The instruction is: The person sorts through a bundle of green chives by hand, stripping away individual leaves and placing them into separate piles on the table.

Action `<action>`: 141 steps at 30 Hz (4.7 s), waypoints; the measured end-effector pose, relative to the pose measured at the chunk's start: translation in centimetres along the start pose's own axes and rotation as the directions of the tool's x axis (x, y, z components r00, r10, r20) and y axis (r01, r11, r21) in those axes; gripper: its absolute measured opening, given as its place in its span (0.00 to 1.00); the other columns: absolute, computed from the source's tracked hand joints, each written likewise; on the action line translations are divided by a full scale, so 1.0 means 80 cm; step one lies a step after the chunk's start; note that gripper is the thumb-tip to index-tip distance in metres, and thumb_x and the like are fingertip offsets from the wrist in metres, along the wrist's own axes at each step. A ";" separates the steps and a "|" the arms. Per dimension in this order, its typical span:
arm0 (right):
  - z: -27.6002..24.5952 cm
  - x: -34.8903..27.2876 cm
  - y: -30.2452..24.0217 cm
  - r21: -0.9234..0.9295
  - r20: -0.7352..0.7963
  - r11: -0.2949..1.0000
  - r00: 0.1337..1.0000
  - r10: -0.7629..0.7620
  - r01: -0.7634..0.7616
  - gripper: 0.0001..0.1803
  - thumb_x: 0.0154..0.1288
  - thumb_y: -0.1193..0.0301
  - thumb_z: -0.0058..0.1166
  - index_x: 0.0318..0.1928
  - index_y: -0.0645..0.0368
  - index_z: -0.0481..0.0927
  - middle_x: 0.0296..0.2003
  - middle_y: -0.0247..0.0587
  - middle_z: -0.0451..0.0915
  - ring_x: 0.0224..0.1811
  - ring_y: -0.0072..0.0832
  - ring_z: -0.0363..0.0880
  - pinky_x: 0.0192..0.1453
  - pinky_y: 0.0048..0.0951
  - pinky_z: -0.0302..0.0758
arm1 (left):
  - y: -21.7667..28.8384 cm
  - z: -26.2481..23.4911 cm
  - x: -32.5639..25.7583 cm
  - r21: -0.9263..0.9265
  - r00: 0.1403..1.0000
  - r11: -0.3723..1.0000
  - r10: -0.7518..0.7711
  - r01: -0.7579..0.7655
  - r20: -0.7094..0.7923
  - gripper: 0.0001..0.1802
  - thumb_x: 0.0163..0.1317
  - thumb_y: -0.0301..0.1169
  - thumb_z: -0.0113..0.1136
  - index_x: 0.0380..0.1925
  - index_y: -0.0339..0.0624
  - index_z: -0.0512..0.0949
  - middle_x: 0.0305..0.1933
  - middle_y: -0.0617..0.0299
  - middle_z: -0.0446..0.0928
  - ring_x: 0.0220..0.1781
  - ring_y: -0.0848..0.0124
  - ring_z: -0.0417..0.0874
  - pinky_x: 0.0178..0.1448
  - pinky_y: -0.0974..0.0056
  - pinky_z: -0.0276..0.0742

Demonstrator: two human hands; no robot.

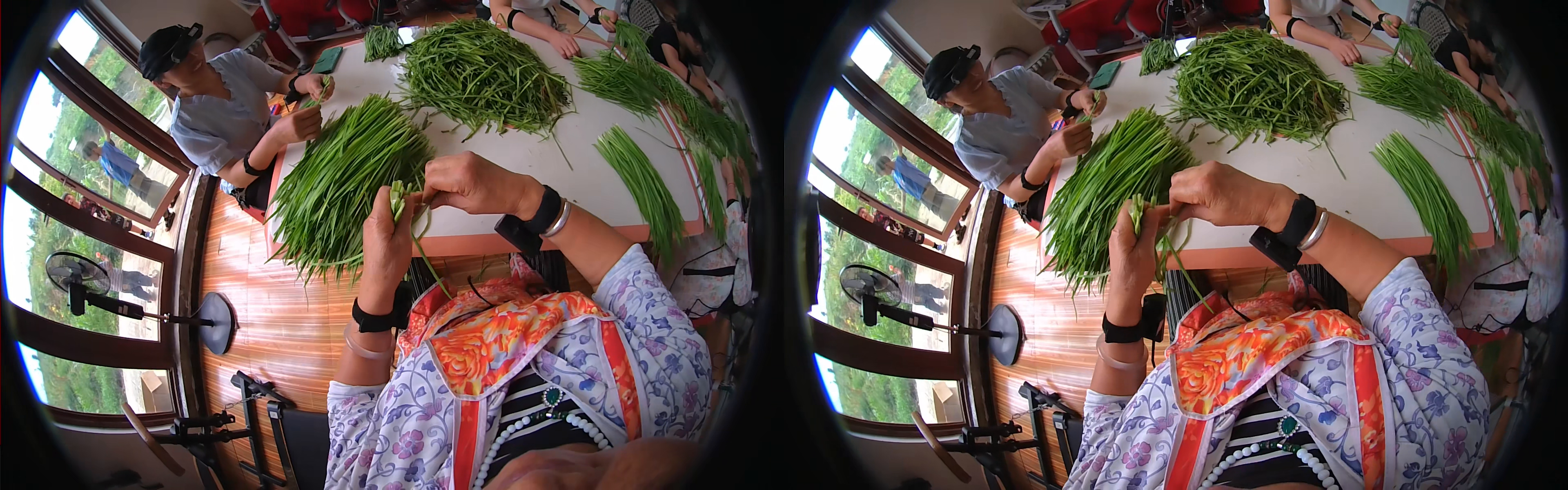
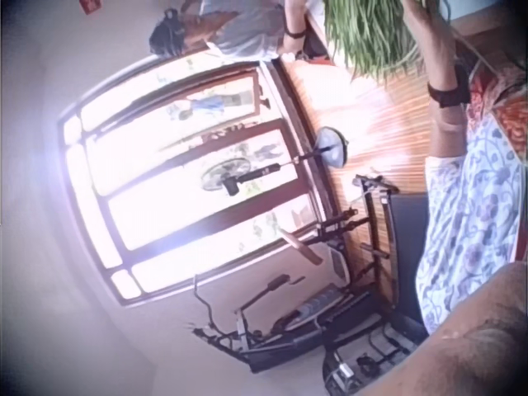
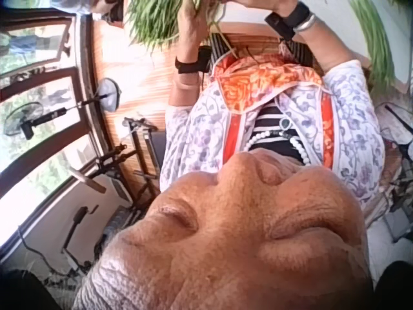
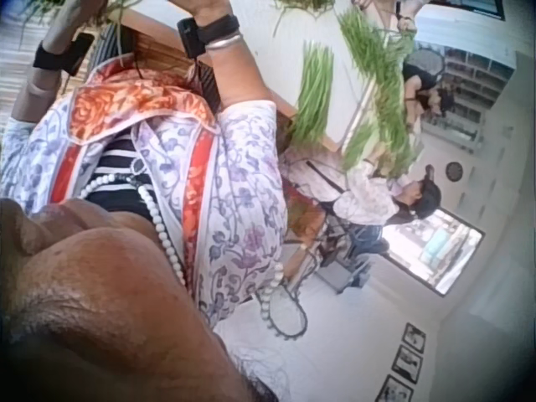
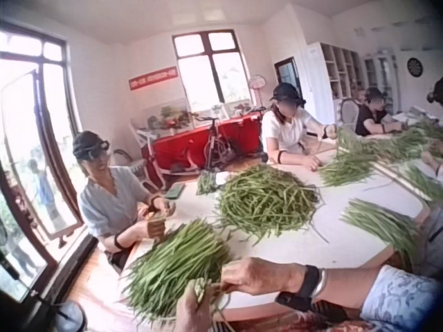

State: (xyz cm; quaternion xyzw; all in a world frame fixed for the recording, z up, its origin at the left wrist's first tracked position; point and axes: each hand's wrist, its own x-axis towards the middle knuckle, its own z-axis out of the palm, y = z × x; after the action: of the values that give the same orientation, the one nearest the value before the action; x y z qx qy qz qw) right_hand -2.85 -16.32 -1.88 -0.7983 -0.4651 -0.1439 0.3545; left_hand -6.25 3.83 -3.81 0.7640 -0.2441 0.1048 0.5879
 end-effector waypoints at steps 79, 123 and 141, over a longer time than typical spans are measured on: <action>0.034 0.050 0.117 -0.385 -0.212 0.816 0.902 0.377 -0.431 0.13 0.52 0.74 0.66 0.40 0.55 0.81 0.38 0.39 0.75 0.42 0.40 0.78 0.46 0.38 0.75 | -0.035 0.005 -0.064 -0.643 0.829 0.539 -0.464 0.544 0.312 0.09 0.73 0.32 0.51 0.34 0.40 0.74 0.20 0.68 0.66 0.20 0.78 0.63 0.26 0.71 0.61; 0.018 -0.058 0.020 0.079 0.147 0.967 0.962 0.231 -0.244 0.07 0.57 0.72 0.61 0.33 0.62 0.77 0.26 0.46 0.79 0.28 0.43 0.78 0.35 0.37 0.74 | -0.027 0.045 -0.045 -0.350 0.870 0.797 -0.451 0.493 0.198 0.09 0.73 0.29 0.49 0.43 0.33 0.74 0.35 0.57 0.82 0.32 0.71 0.82 0.36 0.69 0.78; 0.024 -0.049 0.004 0.531 0.035 0.791 0.941 0.337 -0.303 0.17 0.64 0.73 0.58 0.54 0.60 0.78 0.51 0.46 0.80 0.50 0.32 0.80 0.53 0.30 0.77 | -0.037 0.040 -0.049 -0.646 0.799 0.473 -0.405 0.599 0.445 0.09 0.74 0.32 0.49 0.42 0.38 0.74 0.30 0.63 0.73 0.30 0.74 0.73 0.37 0.67 0.74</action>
State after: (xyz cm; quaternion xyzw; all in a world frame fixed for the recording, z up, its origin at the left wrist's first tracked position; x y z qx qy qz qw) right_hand -4.86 -17.60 -5.52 -0.7317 -0.3335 0.0273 0.5939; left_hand -8.50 2.34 -8.99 0.4871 -0.0943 -0.2754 0.8234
